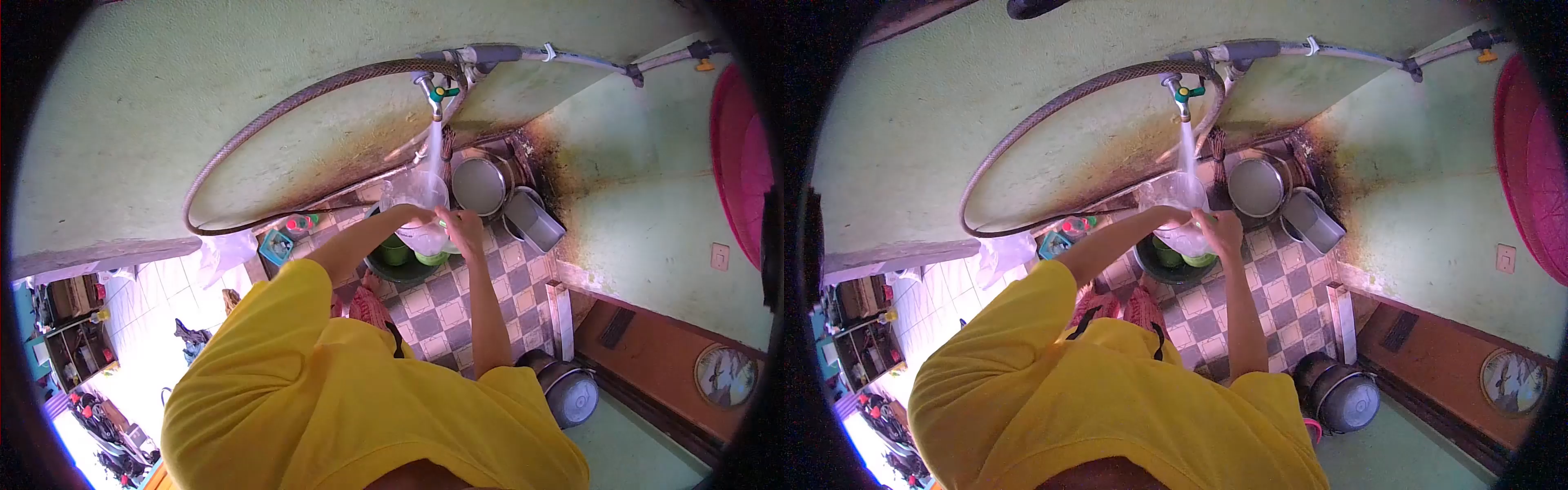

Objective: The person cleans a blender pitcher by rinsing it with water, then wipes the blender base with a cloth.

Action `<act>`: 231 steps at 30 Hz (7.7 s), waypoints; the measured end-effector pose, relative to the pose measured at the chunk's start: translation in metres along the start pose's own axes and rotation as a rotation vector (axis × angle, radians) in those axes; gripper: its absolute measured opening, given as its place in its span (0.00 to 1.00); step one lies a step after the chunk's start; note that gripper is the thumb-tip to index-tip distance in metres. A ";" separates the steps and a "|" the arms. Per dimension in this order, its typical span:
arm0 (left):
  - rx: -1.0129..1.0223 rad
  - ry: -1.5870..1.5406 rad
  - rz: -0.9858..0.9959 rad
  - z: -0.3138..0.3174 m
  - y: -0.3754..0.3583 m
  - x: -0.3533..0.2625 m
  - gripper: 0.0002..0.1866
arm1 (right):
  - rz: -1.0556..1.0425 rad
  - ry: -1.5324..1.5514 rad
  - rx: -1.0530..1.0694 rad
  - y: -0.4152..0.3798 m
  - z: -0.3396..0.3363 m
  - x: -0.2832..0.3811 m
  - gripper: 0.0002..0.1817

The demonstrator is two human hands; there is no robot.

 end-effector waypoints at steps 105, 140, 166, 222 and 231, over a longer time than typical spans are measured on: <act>-0.369 -0.389 -0.403 0.101 -0.455 0.092 0.20 | 0.291 -2.429 0.752 -0.028 0.186 -0.044 0.23; -0.505 -0.927 -1.591 0.335 -1.137 0.381 0.27 | -0.692 -1.665 0.918 -0.288 0.869 0.502 0.27; -1.192 -0.702 -1.751 0.413 -1.630 0.619 0.18 | -0.115 -1.310 0.796 -0.508 1.044 0.644 0.30; -1.397 -2.397 0.496 -0.274 -1.834 1.147 0.12 | -0.023 0.752 1.276 -0.592 1.691 1.277 0.16; -1.972 -2.542 0.318 -0.308 -1.917 1.267 0.15 | 0.238 0.499 1.670 -0.551 1.831 1.357 0.24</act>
Point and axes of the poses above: each hand's wrist, its own y-axis towards the middle knuckle, its own z-axis out of the palm, x = y × z, the point moved 2 cm from there along y, towards the middle knuckle, and after that the axes turned 7 degrees about x, right-handed, at the moved point
